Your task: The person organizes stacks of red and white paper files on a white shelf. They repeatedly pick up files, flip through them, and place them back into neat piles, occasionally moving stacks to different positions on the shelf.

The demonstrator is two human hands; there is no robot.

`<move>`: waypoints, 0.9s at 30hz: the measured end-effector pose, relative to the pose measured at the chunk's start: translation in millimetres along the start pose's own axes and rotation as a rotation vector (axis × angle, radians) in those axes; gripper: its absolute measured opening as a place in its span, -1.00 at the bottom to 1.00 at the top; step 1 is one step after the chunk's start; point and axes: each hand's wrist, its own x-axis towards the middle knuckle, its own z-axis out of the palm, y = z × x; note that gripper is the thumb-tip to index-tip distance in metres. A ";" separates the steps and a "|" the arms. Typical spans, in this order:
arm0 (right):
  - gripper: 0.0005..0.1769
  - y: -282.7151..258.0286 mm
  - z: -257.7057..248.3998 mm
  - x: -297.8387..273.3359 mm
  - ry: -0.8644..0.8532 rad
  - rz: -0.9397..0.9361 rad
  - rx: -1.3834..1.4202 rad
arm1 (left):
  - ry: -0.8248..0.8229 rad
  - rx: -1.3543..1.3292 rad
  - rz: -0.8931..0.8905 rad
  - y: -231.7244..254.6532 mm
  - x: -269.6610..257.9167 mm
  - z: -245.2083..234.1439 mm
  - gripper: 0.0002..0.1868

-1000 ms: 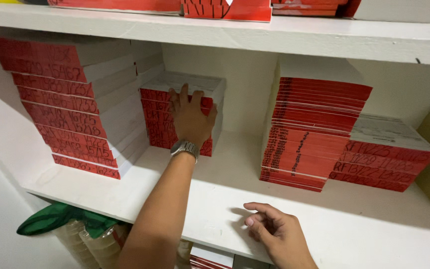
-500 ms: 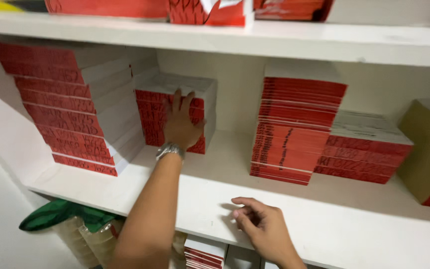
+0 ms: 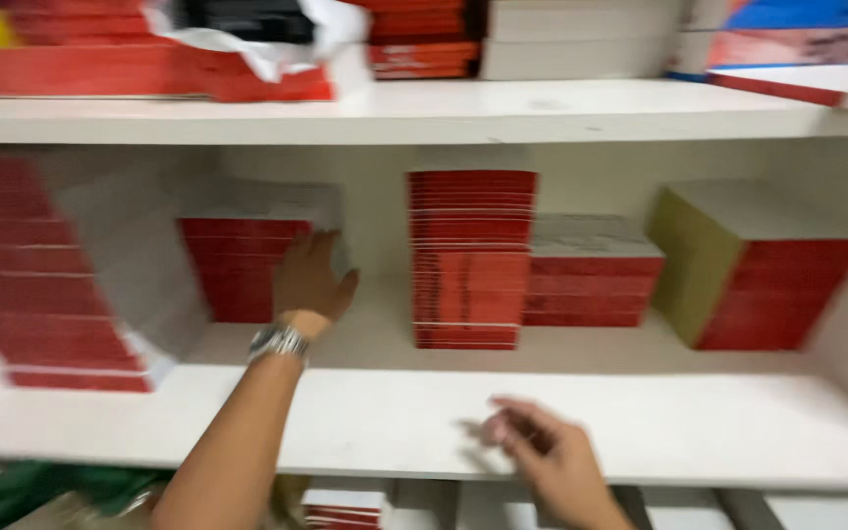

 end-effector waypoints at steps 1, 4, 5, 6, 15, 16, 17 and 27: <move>-0.60 0.4 -22.6 9.2 0.024 0.011 -0.010 | -0.011 -0.018 0.020 18.3 -16.5 4.7 -0.24; -0.56 -5.0 -80.1 36.9 0.218 0.157 -0.251 | 0.309 -0.173 0.146 65.2 -65.3 16.0 -0.63; -0.59 -11.8 -94.7 46.6 0.278 0.091 -0.358 | 0.351 -0.252 0.200 81.9 -77.3 21.0 -0.75; -0.60 -16.7 -108.5 53.8 0.328 0.029 -0.467 | 0.388 -0.331 0.246 97.0 -94.2 26.6 -0.83; -0.39 -44.9 -158.8 159.7 0.061 -0.129 -1.183 | -0.149 -0.383 0.537 183.6 -117.2 72.3 -0.72; -0.39 -43.8 -160.6 166.7 0.078 -0.135 -1.183 | -0.139 -0.380 0.551 183.8 -119.6 81.7 -0.72; -0.41 -43.4 -162.1 173.9 0.013 -0.169 -1.164 | -0.135 -0.362 0.564 183.7 -121.3 90.8 -0.83; -0.06 -62.6 -149.6 232.8 -0.179 0.005 -1.313 | -0.034 -0.495 0.648 179.8 -120.0 93.6 -0.91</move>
